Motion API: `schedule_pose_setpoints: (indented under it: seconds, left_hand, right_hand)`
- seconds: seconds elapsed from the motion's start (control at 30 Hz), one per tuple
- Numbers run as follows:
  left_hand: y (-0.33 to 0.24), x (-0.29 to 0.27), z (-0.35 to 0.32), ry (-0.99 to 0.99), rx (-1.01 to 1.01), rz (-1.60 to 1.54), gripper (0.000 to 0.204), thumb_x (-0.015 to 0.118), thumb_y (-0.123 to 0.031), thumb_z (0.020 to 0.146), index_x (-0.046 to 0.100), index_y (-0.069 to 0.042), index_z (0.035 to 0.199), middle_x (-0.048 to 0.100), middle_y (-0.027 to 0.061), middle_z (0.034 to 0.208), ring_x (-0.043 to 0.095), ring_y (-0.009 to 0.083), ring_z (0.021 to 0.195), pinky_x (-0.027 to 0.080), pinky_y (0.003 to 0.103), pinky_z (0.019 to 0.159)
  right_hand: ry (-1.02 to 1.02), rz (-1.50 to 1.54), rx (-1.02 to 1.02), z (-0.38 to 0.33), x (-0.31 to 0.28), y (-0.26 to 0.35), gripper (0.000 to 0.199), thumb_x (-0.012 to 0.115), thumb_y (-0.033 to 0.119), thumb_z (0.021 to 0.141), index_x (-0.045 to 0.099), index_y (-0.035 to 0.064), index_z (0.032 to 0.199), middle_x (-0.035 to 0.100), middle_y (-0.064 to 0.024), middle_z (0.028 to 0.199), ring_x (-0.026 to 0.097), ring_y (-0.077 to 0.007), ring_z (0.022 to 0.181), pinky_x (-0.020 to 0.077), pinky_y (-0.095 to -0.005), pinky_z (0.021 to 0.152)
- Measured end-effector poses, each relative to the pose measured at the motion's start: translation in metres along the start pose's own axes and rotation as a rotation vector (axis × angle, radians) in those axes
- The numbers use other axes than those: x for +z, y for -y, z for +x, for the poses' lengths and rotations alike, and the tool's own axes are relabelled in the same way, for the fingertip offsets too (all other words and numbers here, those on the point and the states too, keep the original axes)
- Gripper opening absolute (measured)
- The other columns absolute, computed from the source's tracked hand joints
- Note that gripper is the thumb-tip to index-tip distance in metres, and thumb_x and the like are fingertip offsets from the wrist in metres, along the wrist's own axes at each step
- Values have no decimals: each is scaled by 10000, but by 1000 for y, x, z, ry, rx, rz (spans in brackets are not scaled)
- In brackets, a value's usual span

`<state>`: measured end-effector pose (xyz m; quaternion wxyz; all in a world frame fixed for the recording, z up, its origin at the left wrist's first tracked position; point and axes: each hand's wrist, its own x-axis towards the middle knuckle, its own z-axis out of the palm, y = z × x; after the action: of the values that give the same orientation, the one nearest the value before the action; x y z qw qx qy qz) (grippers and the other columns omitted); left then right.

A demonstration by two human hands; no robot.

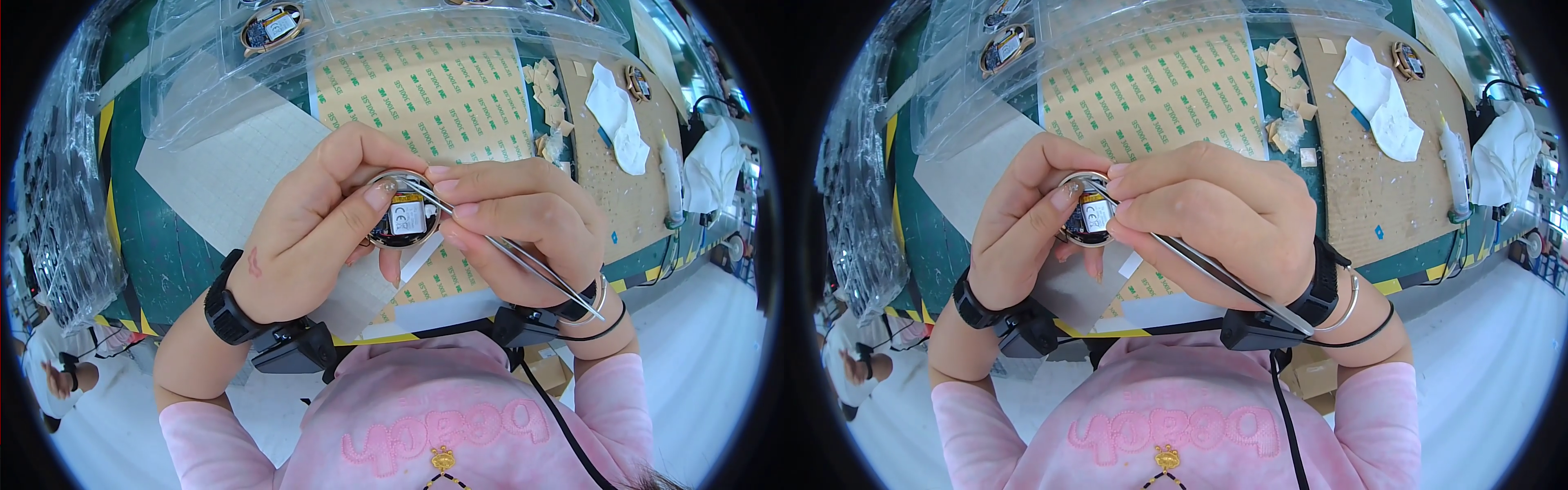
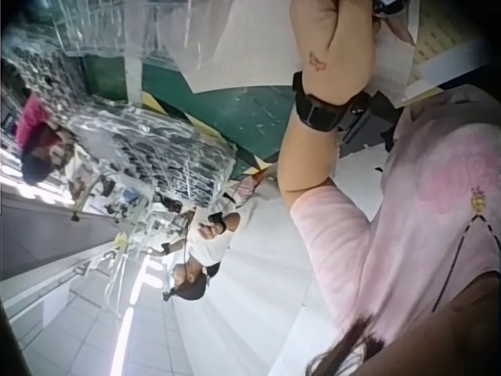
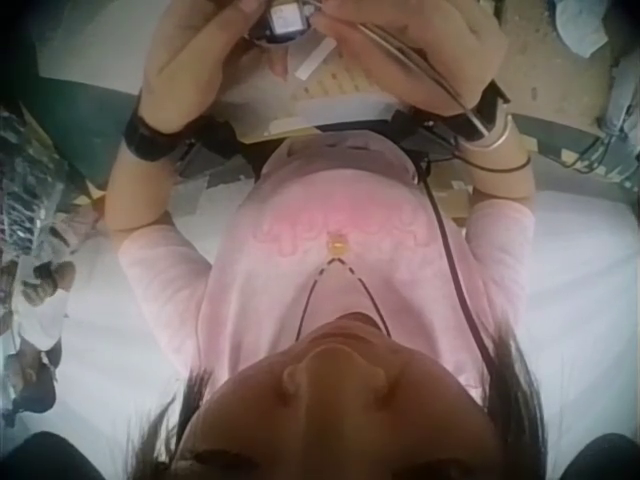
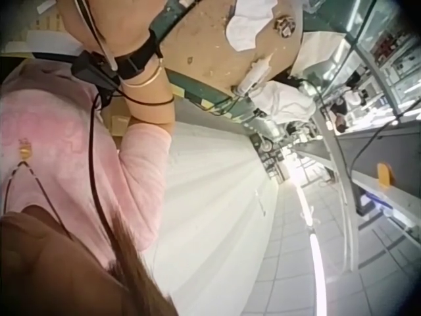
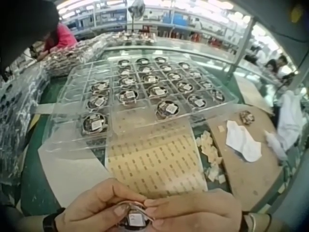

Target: The person uses tweezers to peel a small adhesive strip from a sheet and applies it to the internal battery of a watch. After pressing the strip down, the person returns the watch to the tray and repeats the process with another watch.

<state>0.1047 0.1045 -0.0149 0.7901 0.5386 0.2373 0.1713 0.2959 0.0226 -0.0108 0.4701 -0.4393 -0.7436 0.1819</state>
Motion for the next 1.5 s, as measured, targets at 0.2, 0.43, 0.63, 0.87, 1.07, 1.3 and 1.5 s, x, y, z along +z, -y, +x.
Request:
schedule_pose_setpoints:
  seconds: [0.2, 0.43, 0.63, 0.87, 1.07, 1.3, 1.5]
  left_hand:
    - [-1, 1, 0, 5, 7, -15, 247, 360, -128, 954, 434, 10, 1145, 601, 99, 981, 589, 108, 580, 360, 172, 475]
    - [1, -3, -1, 39, -11, 36, 245, 359, -109, 943, 432, 13, 1143, 592, 106, 999, 590, 107, 593, 367, 177, 493]
    - [-1, -3, -1, 46, -16, 16, 256, 369, -103, 930, 430, 15, 1150, 586, 108, 1020, 593, 108, 606, 374, 181, 506]
    - [-3, -1, -1, 41, -26, 29, 293, 378, -120, 929, 417, 18, 1185, 584, 111, 1035, 605, 114, 621, 377, 179, 508]
    - [-1, -4, -2, 61, -2, -28, 318, 378, -129, 928, 403, 18, 1209, 581, 114, 1052, 618, 128, 639, 376, 177, 500]
    - [-1, -5, 0, 62, -17, -96, 342, 392, -129, 918, 391, 23, 1225, 574, 123, 1061, 627, 159, 641, 374, 181, 484]
    - [-4, -6, 1, 71, -64, -147, 360, 405, -128, 905, 386, 29, 1227, 570, 130, 1063, 629, 171, 637, 375, 187, 475]
  right_hand:
    - [6, 15, 2, 2, -1, 2, 252, 705, -88, 701, 561, 4, 886, 640, -180, 916, 667, -291, 875, 572, -349, 733]
    - [53, 12, -5, 1, -3, -1, 261, 723, -63, 694, 568, 6, 893, 650, -184, 928, 667, -278, 869, 563, -346, 731]
    - [56, 42, 12, 1, -4, -2, 245, 713, -43, 720, 564, 9, 907, 639, -182, 937, 661, -285, 886, 561, -361, 755]
    - [5, 138, 67, -7, -5, -3, 202, 664, -10, 794, 524, 11, 939, 598, -182, 978, 644, -303, 920, 548, -401, 806]
    - [5, 87, 74, -5, -7, -1, 181, 643, 2, 816, 506, 9, 934, 587, -182, 983, 637, -303, 930, 541, -412, 822]
    - [17, 89, 84, -4, -8, 0, 179, 644, -8, 811, 510, 9, 929, 593, -182, 975, 638, -299, 933, 538, -397, 821]
    - [17, 101, 78, -4, -4, -3, 200, 660, -45, 780, 532, 7, 924, 607, -183, 971, 642, -302, 919, 542, -384, 798]
